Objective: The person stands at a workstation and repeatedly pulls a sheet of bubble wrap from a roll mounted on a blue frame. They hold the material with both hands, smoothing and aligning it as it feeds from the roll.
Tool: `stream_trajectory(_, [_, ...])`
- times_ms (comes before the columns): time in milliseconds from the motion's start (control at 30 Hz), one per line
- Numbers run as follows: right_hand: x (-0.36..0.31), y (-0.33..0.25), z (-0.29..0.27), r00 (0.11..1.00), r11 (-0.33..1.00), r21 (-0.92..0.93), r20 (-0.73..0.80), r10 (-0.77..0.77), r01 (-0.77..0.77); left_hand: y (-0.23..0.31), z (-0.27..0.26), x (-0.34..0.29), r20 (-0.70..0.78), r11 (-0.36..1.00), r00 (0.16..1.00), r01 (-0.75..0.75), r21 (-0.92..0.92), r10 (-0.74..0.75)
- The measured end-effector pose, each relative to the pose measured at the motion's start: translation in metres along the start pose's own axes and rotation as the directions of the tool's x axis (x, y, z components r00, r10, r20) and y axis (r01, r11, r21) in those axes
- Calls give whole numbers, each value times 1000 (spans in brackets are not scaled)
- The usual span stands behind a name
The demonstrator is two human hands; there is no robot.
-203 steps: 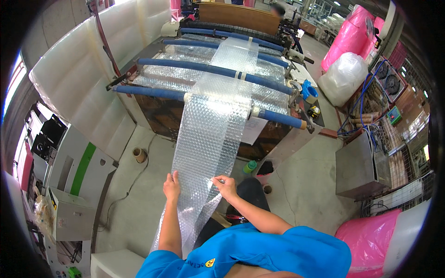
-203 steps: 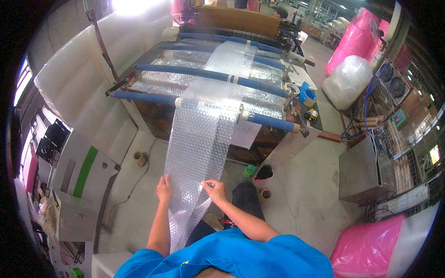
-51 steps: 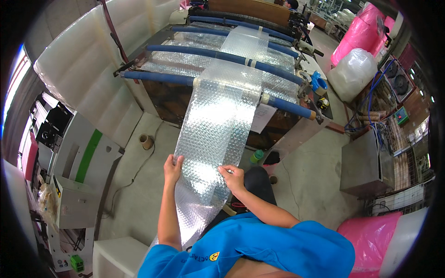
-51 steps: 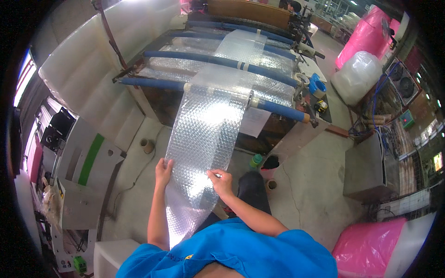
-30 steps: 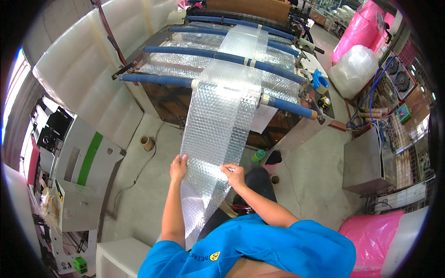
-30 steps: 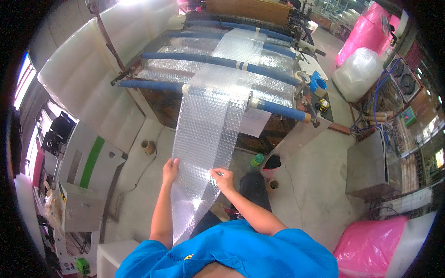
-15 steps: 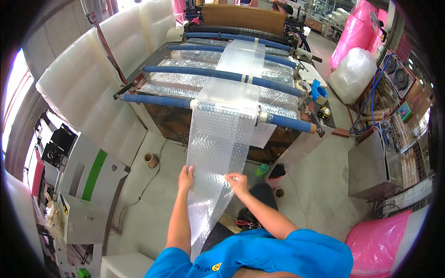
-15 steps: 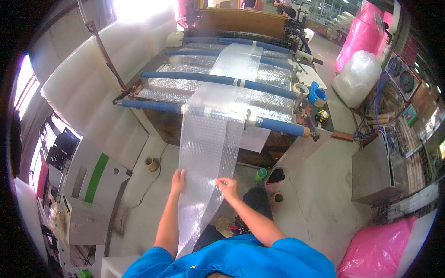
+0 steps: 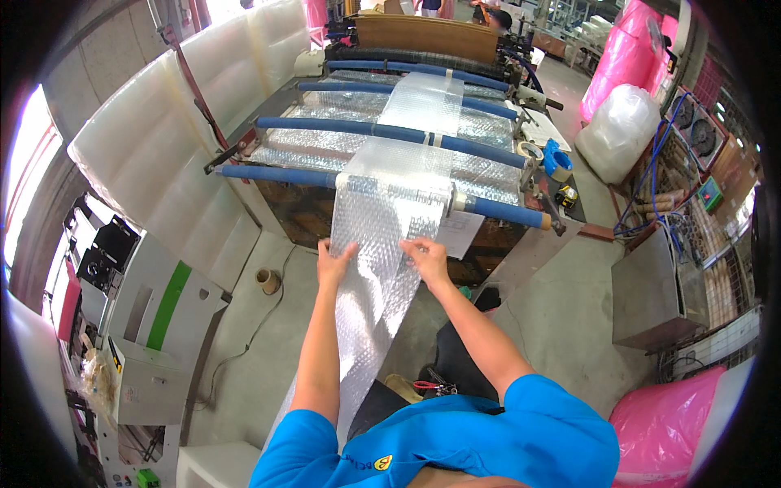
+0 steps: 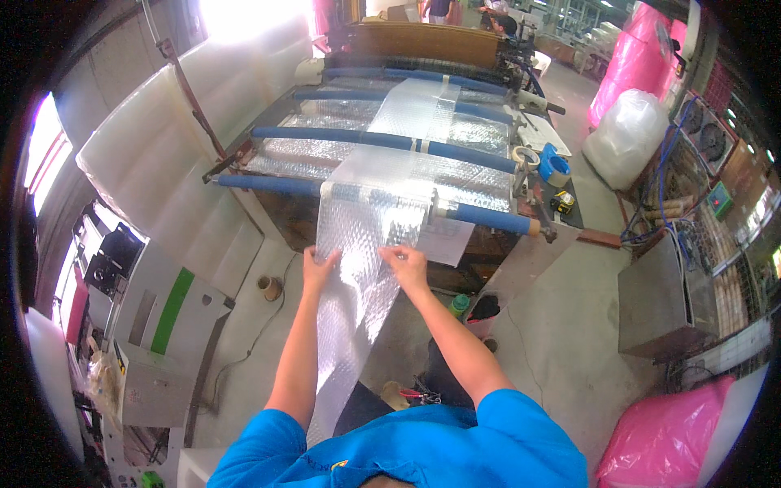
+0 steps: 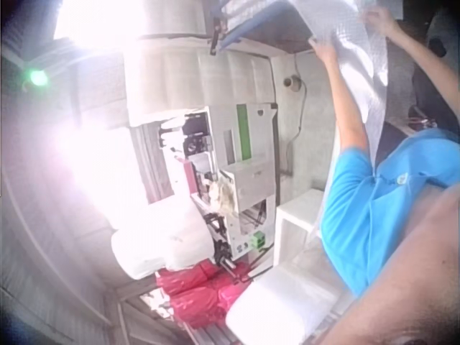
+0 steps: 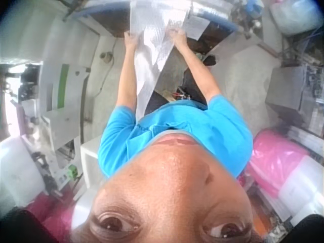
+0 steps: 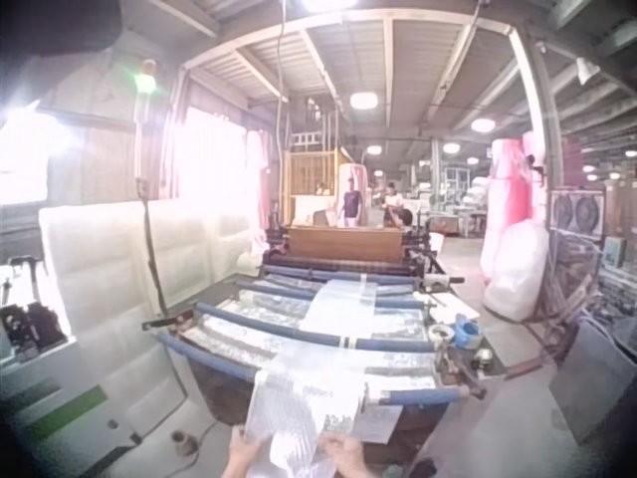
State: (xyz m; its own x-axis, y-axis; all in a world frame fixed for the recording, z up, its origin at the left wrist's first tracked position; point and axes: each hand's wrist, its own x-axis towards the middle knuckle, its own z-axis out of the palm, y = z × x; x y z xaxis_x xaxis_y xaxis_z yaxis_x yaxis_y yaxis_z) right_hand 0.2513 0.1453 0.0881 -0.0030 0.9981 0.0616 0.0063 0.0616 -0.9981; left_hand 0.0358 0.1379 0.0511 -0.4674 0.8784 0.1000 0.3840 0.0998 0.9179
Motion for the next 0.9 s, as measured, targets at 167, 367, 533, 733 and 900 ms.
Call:
stream_trajectory(167, [-83, 50, 5, 981, 996, -30, 171, 93, -89, -101, -21, -80, 19, 934, 978, 194, 300, -210])
stream_trajectory(367, [-132, -7, 2, 947, 998, 55, 321, -5, -13, -6, -102, -125, -75, 1000, 997, 19, 21, -17])
stream_trajectory(533, [-137, -9, 7, 918, 867, 324, 246, 309, -379, 30, -133, -128, -196, 987, 977, -53, 153, 83])
stream_trajectory(733, [-153, 17, 18, 923, 900, 213, 153, 353, -380, -5, -110, -130, -47, 995, 995, 90, 42, -88])
stream_trajectory(900, [-162, 12, 20, 890, 901, 105, 240, 387, -421, -11, -105, -127, -42, 991, 995, 86, -100, -90])
